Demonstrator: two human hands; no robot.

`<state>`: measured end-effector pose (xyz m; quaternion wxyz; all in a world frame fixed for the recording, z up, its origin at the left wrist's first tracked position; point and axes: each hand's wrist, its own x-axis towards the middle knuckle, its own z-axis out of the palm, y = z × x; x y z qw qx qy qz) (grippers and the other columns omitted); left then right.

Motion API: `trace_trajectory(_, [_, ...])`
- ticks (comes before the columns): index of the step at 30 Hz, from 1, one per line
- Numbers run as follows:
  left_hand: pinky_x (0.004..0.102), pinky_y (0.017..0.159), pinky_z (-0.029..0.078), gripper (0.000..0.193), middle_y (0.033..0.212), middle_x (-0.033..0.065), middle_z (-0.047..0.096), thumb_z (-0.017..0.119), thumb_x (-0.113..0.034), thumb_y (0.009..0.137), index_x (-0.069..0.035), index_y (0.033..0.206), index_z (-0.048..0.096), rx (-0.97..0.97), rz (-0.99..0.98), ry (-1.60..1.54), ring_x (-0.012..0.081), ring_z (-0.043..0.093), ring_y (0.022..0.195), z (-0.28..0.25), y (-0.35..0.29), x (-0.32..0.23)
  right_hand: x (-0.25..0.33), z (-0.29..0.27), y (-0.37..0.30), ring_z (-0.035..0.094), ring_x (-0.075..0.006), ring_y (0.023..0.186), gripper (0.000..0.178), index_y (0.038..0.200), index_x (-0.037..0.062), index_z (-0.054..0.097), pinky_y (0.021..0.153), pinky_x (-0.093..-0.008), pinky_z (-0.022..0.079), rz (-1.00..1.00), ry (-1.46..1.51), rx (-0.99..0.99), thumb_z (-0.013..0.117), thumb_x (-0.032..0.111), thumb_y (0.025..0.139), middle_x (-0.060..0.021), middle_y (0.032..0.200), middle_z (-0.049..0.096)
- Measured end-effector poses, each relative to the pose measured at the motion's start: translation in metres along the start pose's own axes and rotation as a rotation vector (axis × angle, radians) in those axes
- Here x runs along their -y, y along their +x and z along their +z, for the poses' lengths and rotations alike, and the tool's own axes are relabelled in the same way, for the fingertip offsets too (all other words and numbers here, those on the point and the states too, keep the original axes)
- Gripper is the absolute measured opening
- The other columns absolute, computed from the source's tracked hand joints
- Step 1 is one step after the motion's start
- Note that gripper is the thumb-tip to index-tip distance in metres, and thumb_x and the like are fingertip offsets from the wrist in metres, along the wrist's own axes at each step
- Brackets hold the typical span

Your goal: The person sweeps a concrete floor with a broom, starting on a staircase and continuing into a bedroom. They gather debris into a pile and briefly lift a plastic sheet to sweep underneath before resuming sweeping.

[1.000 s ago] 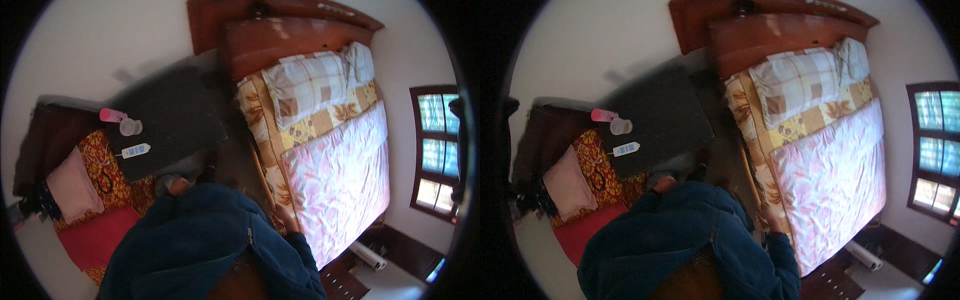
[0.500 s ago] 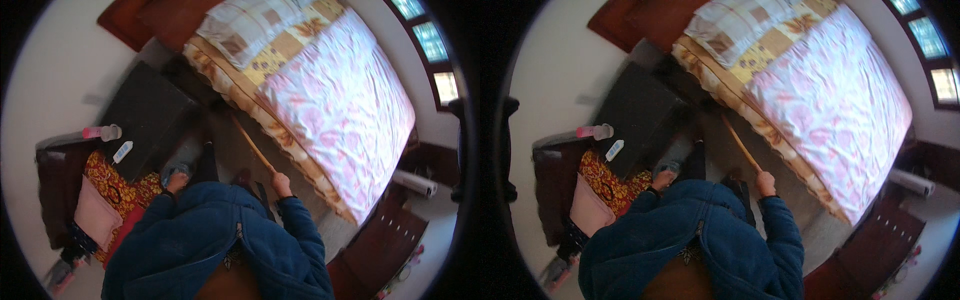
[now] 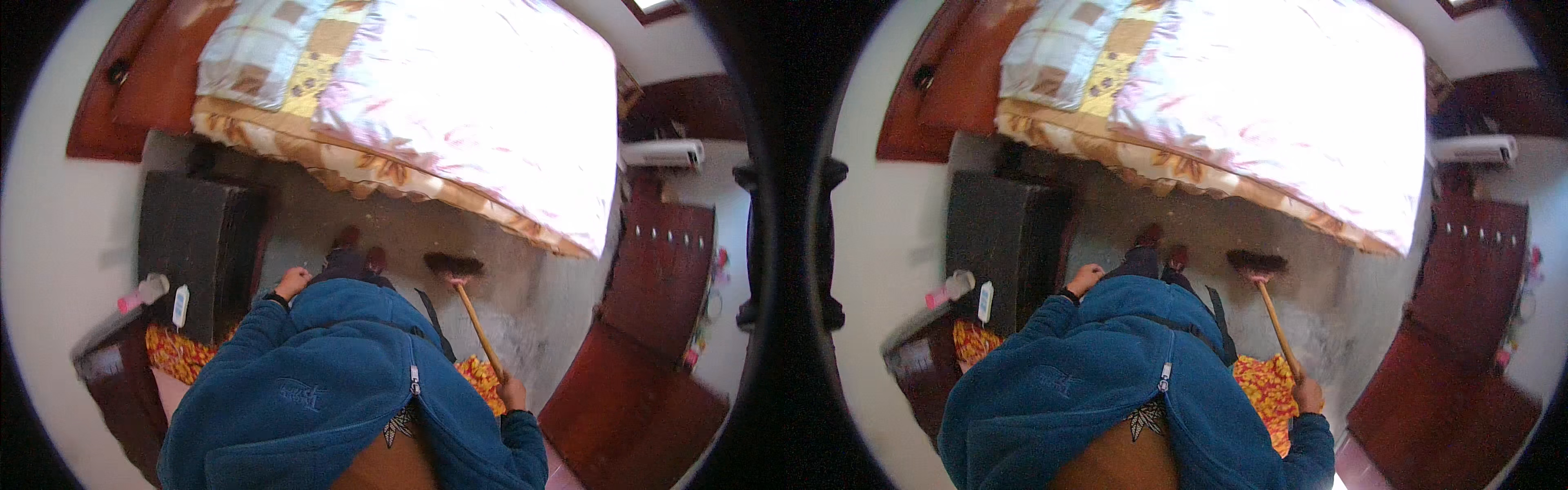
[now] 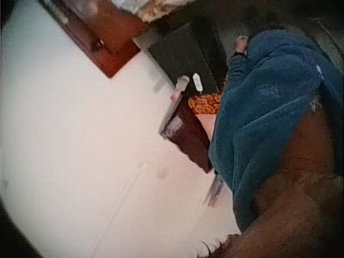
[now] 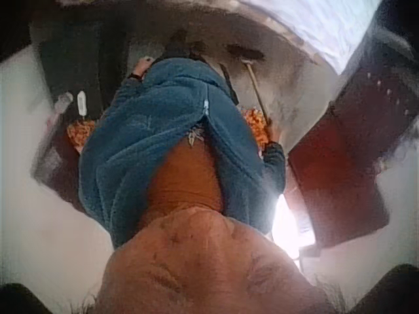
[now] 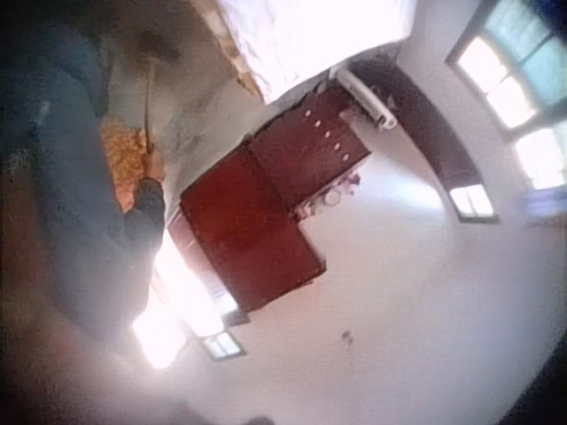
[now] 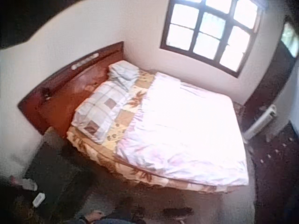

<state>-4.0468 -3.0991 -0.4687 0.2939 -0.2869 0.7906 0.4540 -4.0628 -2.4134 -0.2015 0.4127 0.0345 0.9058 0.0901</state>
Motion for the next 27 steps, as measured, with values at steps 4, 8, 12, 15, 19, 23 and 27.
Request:
trace_trajectory(4, [0.0384,0.078,0.050,0.027,0.090,0.0157,0.067,0.065,-0.028,0.076,-0.003,0.084,0.069,0.034,0.072,0.005,0.0306,0.064,0.089,-0.005,0.031,-0.015,0.034,0.007,-0.039,0.065,-0.0377,0.082,0.054,0.129,0.0157,0.052,0.070,-0.0466,0.050,-0.063,0.328,0.054,0.065,0.016,0.076,-0.0185,0.093,0.067])
trace_trajectory(8, [0.0351,0.071,0.051,0.026,0.086,0.0130,0.068,0.064,-0.027,0.080,-0.003,0.088,0.068,0.085,0.151,0.091,0.0246,0.065,0.080,-0.014,0.054,-0.018,0.124,-0.013,-0.016,0.064,-0.0202,0.071,0.048,0.126,0.0058,0.053,0.059,-0.0379,0.050,-0.083,1.007,0.379,0.064,0.015,0.080,-0.0112,0.079,0.065])
trace_trajectory(12, [0.0293,0.058,0.050,0.021,0.082,0.0075,0.068,0.061,-0.023,0.087,-0.003,0.094,0.066,0.148,-0.008,0.062,0.0150,0.064,0.068,-0.042,0.056,-0.010,0.216,-0.042,0.055,0.065,-0.0243,0.074,0.034,0.111,0.0041,0.057,0.062,-0.0400,0.051,-0.002,0.771,0.529,0.061,0.024,0.083,-0.0149,0.082,0.066])
trace_trajectory(15, [0.0294,0.053,0.049,0.021,0.079,0.0069,0.067,0.061,-0.022,0.087,-0.003,0.093,0.065,0.116,-0.052,0.000,0.0148,0.063,0.064,-0.059,0.053,0.003,0.278,-0.048,0.094,0.062,-0.0401,0.088,0.035,0.105,0.0033,0.060,0.076,-0.0494,0.049,-0.239,0.396,0.115,0.061,0.028,0.080,-0.0226,0.090,0.065])
trace_trajectory(19, [0.0287,0.050,0.046,0.017,0.074,0.0064,0.064,0.060,-0.020,0.088,-0.004,0.088,0.064,0.109,-0.036,-0.014,0.0137,0.061,0.061,-0.068,0.049,0.039,0.338,-0.066,0.152,0.061,-0.0419,0.091,0.034,0.101,0.0035,0.062,0.078,-0.0504,0.048,-0.400,0.477,0.160,0.060,0.029,0.080,-0.0244,0.093,0.064])
trace_trajectory(23, [0.0286,0.049,0.045,0.014,0.071,0.0054,0.062,0.060,-0.018,0.087,-0.005,0.086,0.064,0.158,-0.102,-0.054,0.0135,0.059,0.060,-0.064,0.043,0.064,0.386,-0.088,0.196,0.063,-0.0394,0.089,0.029,0.096,0.0045,0.062,0.077,-0.0489,0.050,-0.489,0.451,0.000,0.058,0.029,0.081,-0.0212,0.090,0.066])
trace_trajectory(27, [0.0361,0.066,0.052,0.029,0.073,0.0148,0.067,0.060,-0.030,0.081,-0.002,0.081,0.068,0.069,0.000,0.162,0.0260,0.067,0.070,-0.052,0.050,0.046,0.385,-0.116,0.230,0.065,-0.0362,0.088,0.034,0.103,0.0060,0.061,0.077,-0.0486,0.051,-0.444,0.334,-0.045,0.058,0.031,0.081,-0.0203,0.092,0.067])
